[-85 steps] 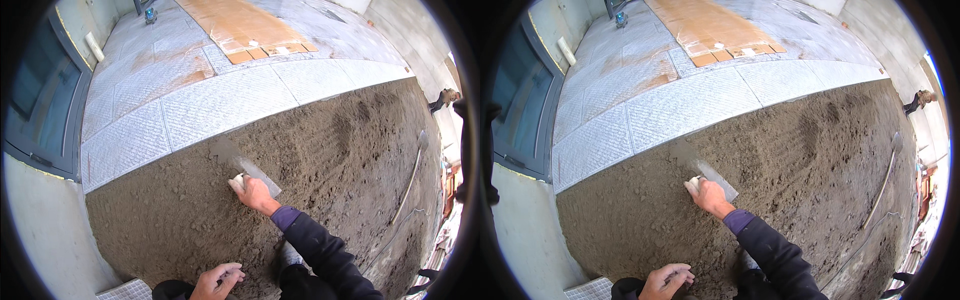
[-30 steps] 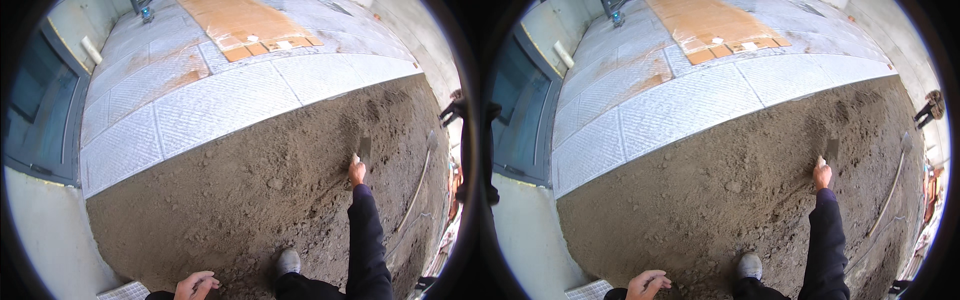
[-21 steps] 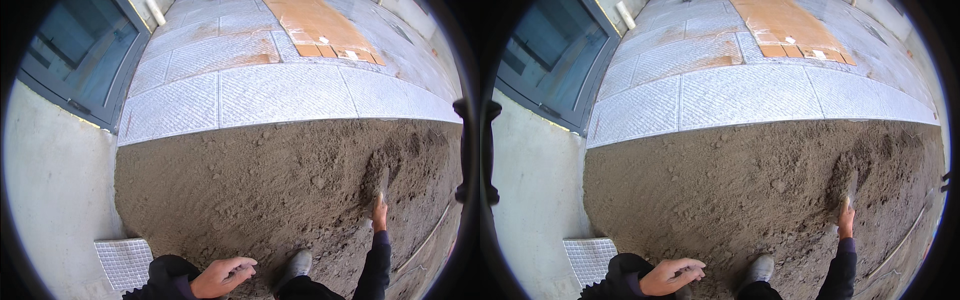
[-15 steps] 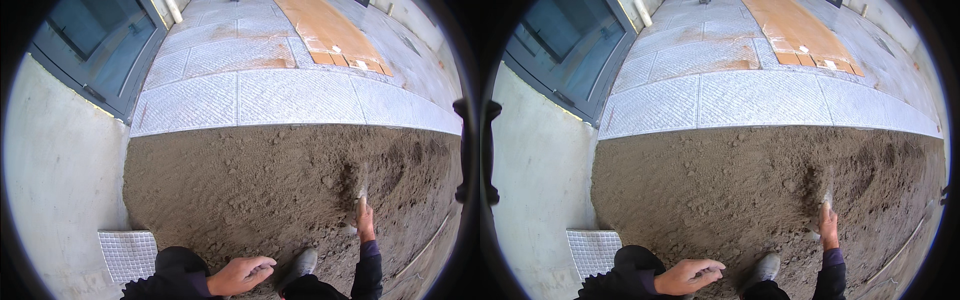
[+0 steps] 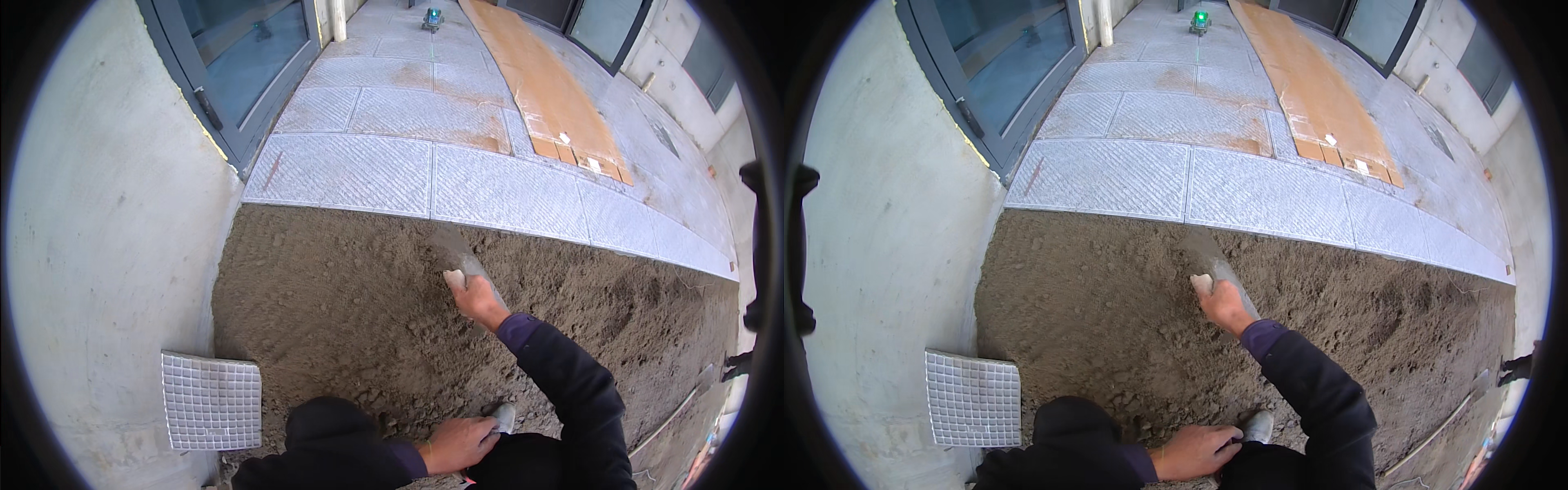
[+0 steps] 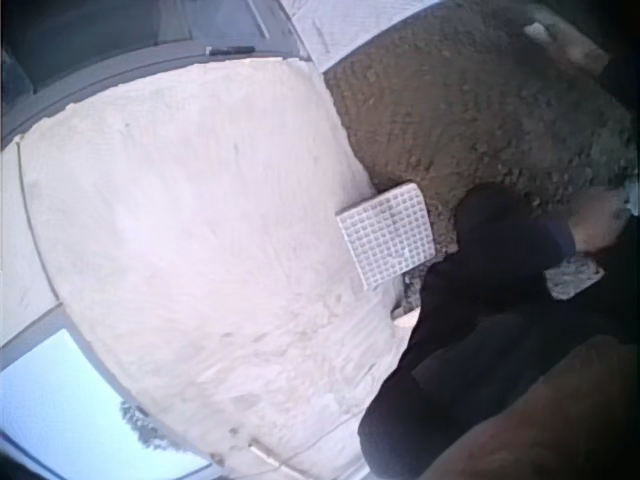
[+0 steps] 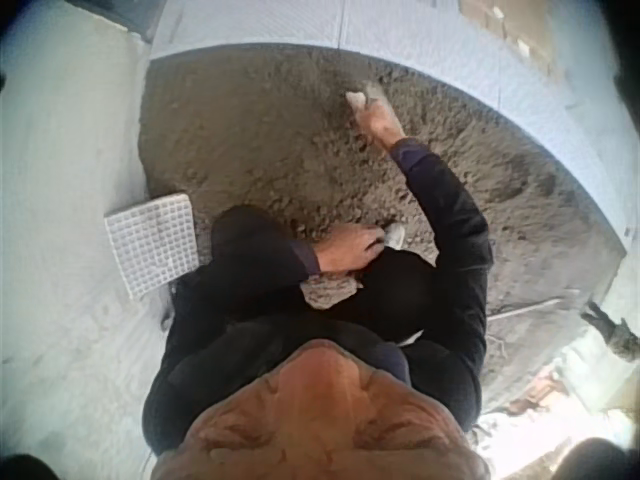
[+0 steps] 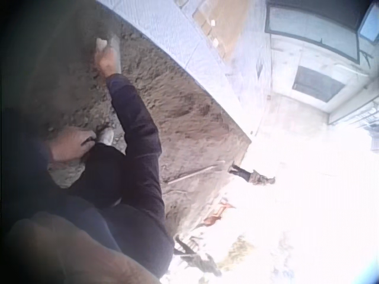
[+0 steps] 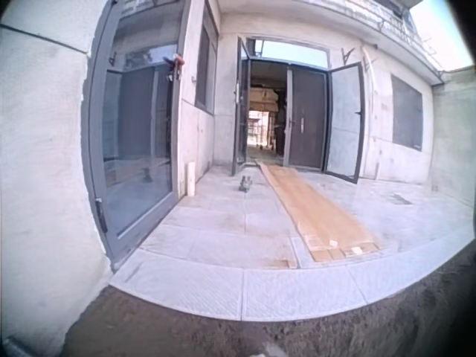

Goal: The person measures the floor area, levels the sand base, applies mortar to a tile, and sets it in place, tapping it to align with adjacent tiles. The person uses a tape measure, notched trowel, and rubber mallet during the process.

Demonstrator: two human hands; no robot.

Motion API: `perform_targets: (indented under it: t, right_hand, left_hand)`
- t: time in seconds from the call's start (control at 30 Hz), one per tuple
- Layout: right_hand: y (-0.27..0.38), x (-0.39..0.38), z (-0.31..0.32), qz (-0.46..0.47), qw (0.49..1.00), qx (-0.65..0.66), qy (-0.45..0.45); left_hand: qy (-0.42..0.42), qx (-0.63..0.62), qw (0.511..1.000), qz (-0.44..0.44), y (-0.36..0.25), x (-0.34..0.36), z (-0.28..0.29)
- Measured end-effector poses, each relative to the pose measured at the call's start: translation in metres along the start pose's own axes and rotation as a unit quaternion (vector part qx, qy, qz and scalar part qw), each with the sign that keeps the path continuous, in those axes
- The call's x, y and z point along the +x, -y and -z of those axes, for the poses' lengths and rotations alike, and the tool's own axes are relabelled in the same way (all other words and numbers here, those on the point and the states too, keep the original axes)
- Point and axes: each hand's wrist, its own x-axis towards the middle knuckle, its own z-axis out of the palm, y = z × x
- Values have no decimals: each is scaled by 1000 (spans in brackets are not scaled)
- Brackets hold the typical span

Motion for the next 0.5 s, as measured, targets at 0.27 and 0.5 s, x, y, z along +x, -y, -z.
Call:
perform_targets:
  t: [0.27,0.5]
  right_hand:
    - [19,-52,-37,-227,840,490,61]
    - [107,-1,-148,-244,699,658,139]
  left_hand:
    - [310,140,932,-122,59,-8,-73]
    - [340,189,902,-184,97,-20,-134]
